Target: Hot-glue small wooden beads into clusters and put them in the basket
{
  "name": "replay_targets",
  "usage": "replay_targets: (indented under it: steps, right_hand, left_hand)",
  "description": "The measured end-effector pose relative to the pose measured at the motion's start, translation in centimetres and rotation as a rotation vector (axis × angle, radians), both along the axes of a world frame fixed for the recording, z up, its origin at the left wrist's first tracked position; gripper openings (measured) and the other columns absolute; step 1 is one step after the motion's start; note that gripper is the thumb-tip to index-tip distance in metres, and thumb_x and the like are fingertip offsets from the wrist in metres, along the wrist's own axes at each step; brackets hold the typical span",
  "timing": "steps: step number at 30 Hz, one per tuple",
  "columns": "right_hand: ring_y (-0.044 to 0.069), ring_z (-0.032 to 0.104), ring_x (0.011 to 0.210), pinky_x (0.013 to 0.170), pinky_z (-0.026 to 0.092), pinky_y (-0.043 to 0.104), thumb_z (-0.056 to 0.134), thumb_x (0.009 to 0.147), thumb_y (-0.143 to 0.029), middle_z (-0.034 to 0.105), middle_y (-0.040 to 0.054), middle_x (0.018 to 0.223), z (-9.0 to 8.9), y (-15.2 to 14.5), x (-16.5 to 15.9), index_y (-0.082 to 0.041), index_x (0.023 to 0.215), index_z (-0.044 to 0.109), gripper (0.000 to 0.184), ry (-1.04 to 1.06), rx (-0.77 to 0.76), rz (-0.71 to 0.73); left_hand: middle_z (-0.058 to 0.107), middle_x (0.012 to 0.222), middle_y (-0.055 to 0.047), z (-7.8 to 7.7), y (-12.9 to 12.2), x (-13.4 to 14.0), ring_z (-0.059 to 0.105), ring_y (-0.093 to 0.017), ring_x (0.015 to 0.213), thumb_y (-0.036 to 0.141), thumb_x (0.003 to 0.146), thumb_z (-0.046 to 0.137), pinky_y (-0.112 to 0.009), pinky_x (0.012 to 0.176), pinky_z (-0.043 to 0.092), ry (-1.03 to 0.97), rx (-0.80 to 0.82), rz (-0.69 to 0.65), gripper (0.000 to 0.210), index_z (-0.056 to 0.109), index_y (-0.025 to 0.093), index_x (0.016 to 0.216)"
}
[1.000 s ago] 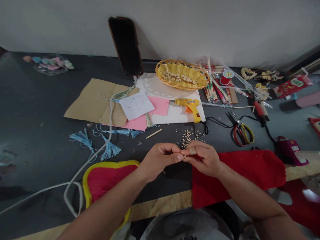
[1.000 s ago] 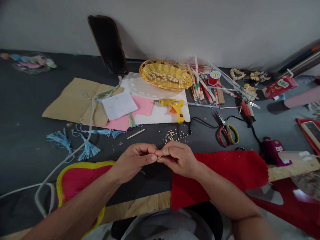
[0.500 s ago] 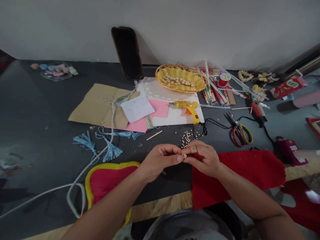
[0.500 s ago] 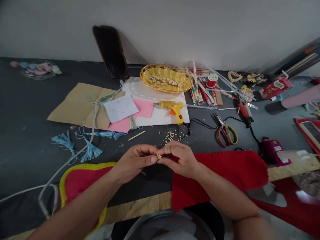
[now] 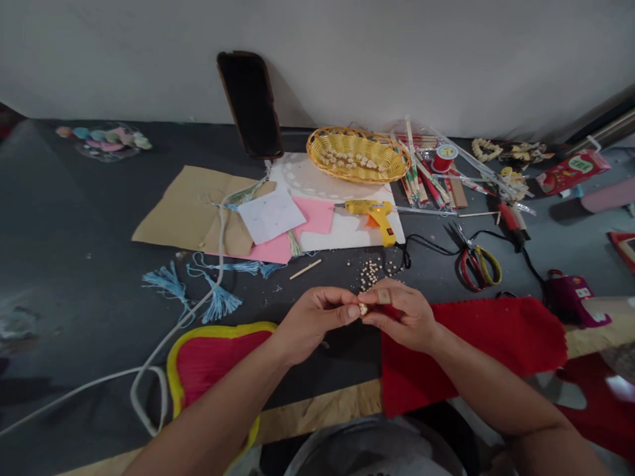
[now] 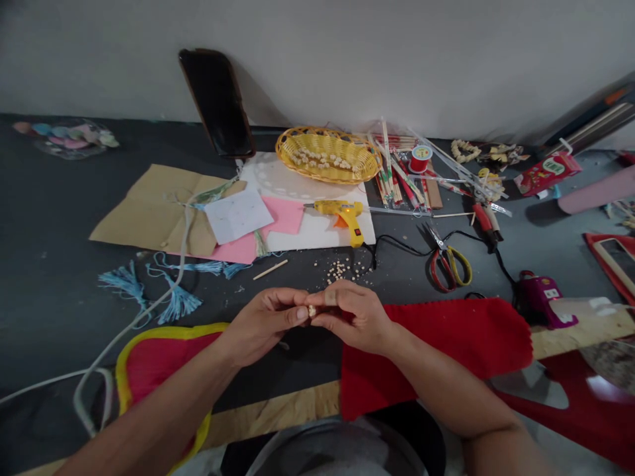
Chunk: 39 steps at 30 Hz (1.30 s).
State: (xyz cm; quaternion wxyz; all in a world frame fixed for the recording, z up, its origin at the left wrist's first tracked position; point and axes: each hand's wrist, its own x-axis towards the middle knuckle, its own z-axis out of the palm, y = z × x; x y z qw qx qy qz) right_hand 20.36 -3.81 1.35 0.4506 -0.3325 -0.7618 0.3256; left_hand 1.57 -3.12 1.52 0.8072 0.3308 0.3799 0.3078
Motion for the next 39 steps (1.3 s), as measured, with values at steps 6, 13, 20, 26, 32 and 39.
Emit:
replay_targets:
  steps: [6, 13, 20, 26, 32, 39]
  right_hand:
    - [0.014, 0.064, 0.076, 0.067, 0.056, 0.024, 0.064, 0.084, -0.015, 0.069, 0.0073, 0.081, 0.47, -0.03, 0.11, -0.016, 0.103, 0.066, 0.019, -0.06, 0.078, -0.014]
    - [0.015, 0.065, 0.078, 0.069, 0.056, 0.025, 0.064, 0.086, -0.02, 0.069, 0.0078, 0.085, 0.2, 0.15, 0.38, -0.017, 0.107, 0.065, 0.021, -0.141, 0.159, -0.011]
    - [0.015, 0.066, 0.078, 0.071, 0.056, 0.025, 0.067, 0.083, -0.02, 0.07, 0.0076, 0.085, -0.08, -0.11, 0.38, -0.016, 0.108, 0.064, 0.025, -0.163, 0.194, -0.033]
    - [0.016, 0.064, 0.073, 0.066, 0.056, 0.028, 0.067, 0.083, -0.018, 0.069, 0.007, 0.082, -0.24, -0.01, 0.57, -0.017, 0.104, 0.064, 0.021, -0.221, 0.24, -0.06]
    - [0.016, 0.064, 0.073, 0.066, 0.056, 0.027, 0.069, 0.081, -0.019, 0.07, 0.0071, 0.082, -0.29, -0.01, 0.56, -0.016, 0.102, 0.064, 0.021, -0.22, 0.251, -0.087]
    - [0.014, 0.065, 0.071, 0.064, 0.056, 0.025, 0.068, 0.083, -0.016, 0.07, 0.0052, 0.079, -0.22, -0.12, 0.43, -0.016, 0.095, 0.064, 0.013, -0.21, 0.25, -0.094]
  left_hand:
    - [0.065, 0.068, 0.0, -0.13, 0.02, -0.05, 0.05, -0.009, 0.064, 0.031, 0.067, 0.08, -0.021, 0.063, 0.036, 0.01, 0.009, -0.006, 0.019, 0.074, 0.014, 0.075]
    - [0.059, 0.062, 0.002, -0.12, 0.19, -0.06, 0.044, -0.007, 0.058, 0.033, 0.066, 0.08, -0.02, 0.057, 0.031, 0.031, -0.014, -0.029, 0.023, 0.071, 0.012, 0.07]
    - [0.057, 0.061, 0.002, -0.83, -0.02, -0.24, 0.045, -0.007, 0.059, 0.037, 0.07, 0.077, -0.02, 0.059, 0.033, 0.022, -0.014, -0.051, 0.027, 0.071, 0.012, 0.073]
    - [0.065, 0.068, 0.0, -0.42, 0.18, 0.04, 0.051, -0.008, 0.064, 0.029, 0.067, 0.08, -0.02, 0.063, 0.037, 0.001, -0.027, 0.018, 0.019, 0.073, 0.014, 0.075]
    - [0.064, 0.064, 0.002, -0.31, 0.2, -0.03, 0.049, -0.007, 0.062, 0.028, 0.07, 0.078, -0.02, 0.062, 0.036, 0.054, 0.003, 0.004, 0.016, 0.073, 0.014, 0.07]
    - [0.063, 0.068, 0.001, -0.34, -0.07, -0.18, 0.049, -0.009, 0.065, 0.031, 0.075, 0.074, -0.021, 0.064, 0.035, 0.105, 0.066, -0.013, 0.017, 0.072, 0.014, 0.073]
